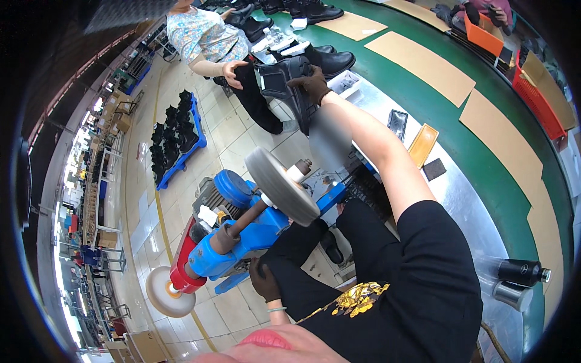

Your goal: Polishing the edges of black boots using an industrial polishing machine.

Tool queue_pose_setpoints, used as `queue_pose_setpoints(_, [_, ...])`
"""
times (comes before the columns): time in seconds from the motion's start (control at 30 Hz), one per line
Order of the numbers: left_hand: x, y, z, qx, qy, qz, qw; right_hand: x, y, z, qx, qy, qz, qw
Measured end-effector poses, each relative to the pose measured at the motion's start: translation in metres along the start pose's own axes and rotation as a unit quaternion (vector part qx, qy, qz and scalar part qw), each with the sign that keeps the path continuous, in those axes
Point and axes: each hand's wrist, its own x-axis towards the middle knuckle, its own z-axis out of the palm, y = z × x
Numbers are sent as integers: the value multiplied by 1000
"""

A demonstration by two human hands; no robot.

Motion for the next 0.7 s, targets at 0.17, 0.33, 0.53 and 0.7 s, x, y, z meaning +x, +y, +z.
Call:
queue_pose_setpoints(0.17, [1, -1, 2, -2, 0, -1, 1000, -8, -15, 6, 19, 0, 11, 1000])
queue_pose_setpoints(0.33, [-1, 2, -1, -4, 3, -1, 1000, -1, -14, 7, 27, 6, 19, 999])
queue_pose_setpoints(0.53, [-5, 1, -3, 5, 6, -2, 1000, 25, -11, 11, 41, -46, -15, 998])
queue_pose_setpoints(0.7, [5, 1, 3, -7, 8, 8, 1000, 54, -28, 24, 5, -110, -186, 976])
